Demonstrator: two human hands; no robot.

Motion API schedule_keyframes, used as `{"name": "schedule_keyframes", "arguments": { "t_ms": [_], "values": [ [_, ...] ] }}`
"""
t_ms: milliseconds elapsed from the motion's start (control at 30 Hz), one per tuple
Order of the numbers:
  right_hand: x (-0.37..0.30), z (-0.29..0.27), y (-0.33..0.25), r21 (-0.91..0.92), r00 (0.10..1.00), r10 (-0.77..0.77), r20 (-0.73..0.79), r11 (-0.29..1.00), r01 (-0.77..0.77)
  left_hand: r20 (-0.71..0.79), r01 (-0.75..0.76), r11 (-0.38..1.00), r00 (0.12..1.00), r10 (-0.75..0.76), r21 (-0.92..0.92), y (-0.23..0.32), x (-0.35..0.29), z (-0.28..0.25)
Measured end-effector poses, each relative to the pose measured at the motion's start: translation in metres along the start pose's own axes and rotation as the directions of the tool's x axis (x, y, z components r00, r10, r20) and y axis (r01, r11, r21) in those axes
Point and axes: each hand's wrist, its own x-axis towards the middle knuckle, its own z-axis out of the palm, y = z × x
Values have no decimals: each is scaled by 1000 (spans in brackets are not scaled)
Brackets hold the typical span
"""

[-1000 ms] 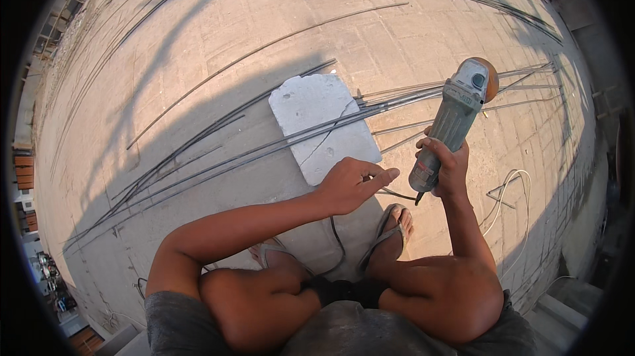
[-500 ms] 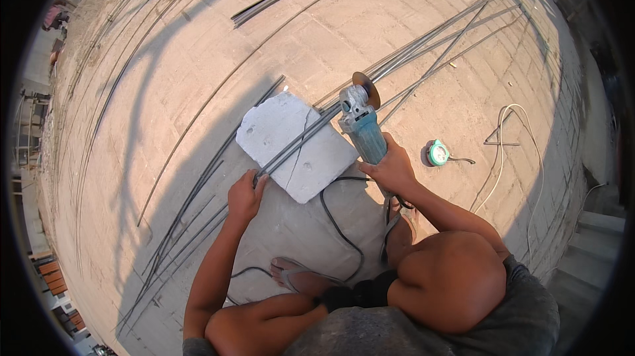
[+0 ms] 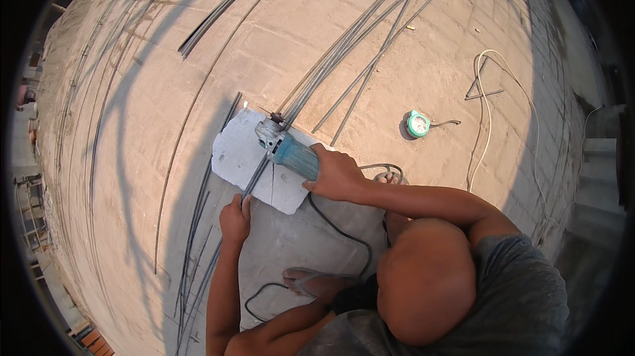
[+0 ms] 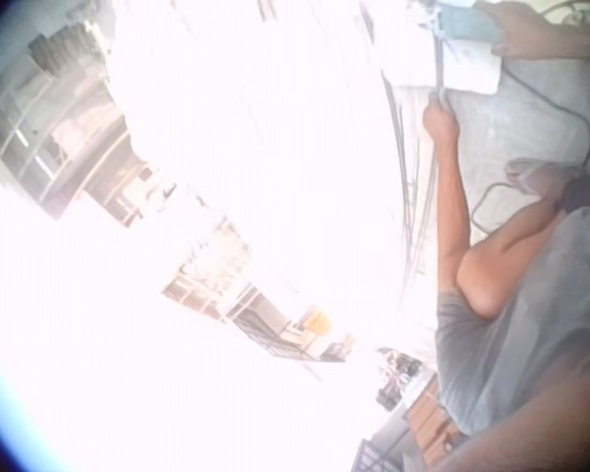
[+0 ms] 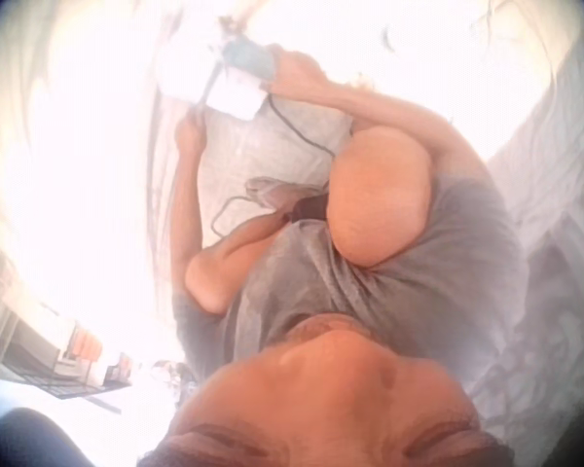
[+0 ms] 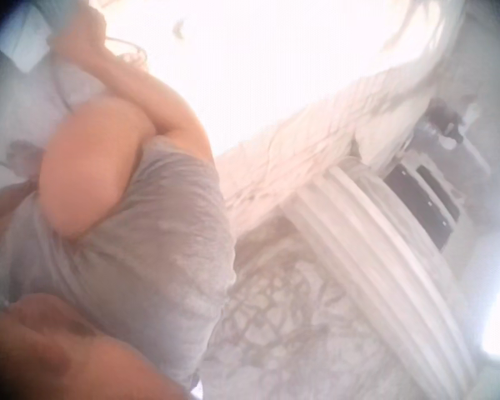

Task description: The person measures metal rods with a tape measure and then uses an angle grinder to cut them to size. They handle the rods and the grinder while sitting on the floor.

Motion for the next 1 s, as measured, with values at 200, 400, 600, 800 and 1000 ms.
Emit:
{"name": "schedule_keyframes", "arguments": {
  "t_ms": [200, 400, 600, 800, 1000],
  "values": [
    [1, 3, -2, 9, 999, 32, -12, 999, -32, -1, -24, 999, 1000, 24, -34, -1, 0, -3],
    [1, 9, 7, -3, 998, 44, -50, 999, -44, 4, -30, 998, 1000, 31, -63, -3, 1, -1],
    [2, 6, 10, -41, 996, 61, -58, 997, -64, 46, 21, 995, 999, -16, -93, 4, 1, -8],
    [0, 2, 10, -52, 997, 59, -52, 997, -62, 35, 19, 997, 999, -17, -78, 2, 1, -8],
    [0, 0, 12, -66, 997, 60, -43, 996, -63, 33, 21, 997, 999, -18, -81, 1, 1, -7]
  ]
}}
